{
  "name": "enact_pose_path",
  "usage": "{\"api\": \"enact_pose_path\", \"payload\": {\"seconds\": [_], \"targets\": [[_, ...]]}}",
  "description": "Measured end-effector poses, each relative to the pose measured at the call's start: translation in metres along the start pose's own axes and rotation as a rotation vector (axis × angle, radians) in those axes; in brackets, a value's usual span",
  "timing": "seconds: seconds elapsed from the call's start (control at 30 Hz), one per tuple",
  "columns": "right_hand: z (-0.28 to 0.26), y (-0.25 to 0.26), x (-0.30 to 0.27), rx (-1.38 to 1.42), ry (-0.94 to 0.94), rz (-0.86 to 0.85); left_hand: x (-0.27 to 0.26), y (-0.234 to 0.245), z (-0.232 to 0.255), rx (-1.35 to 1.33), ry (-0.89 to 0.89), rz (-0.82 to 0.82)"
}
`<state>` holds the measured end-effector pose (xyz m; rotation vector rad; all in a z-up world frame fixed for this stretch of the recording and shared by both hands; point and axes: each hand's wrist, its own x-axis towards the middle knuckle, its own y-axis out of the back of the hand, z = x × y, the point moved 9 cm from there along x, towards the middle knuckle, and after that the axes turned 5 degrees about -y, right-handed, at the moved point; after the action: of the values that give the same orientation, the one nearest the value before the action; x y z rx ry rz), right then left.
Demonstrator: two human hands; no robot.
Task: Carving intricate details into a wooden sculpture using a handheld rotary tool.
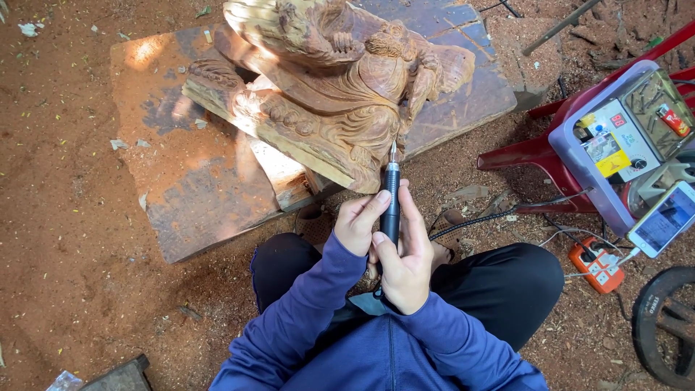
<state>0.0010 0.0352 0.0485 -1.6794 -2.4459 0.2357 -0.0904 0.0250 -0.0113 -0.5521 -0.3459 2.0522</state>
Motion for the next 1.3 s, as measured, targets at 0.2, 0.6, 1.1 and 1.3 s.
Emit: {"api": "enact_pose_path", "payload": {"seconds": [0.2, 0.6, 1.1, 1.3], "targets": [[-0.004, -0.003, -0.002, 0.001, -0.014, -0.019, 0.0, -0.001, 0.002, -0.001, -0.023, -0.007], [0.033, 0.088, 0.006, -0.386, 0.241, -0.285, 0.011, -0.023, -0.034, 0.065, -0.401, -0.229], [-0.021, 0.064, 0.045, -0.588, 0.376, -0.497, 0.016, -0.031, -0.026, -0.094, -0.524, -0.093], [-0.04, 0.042, 0.044, -0.594, 0.319, -0.529, 0.018, -0.024, -0.029, -0.336, -0.483, 0.067]]}}
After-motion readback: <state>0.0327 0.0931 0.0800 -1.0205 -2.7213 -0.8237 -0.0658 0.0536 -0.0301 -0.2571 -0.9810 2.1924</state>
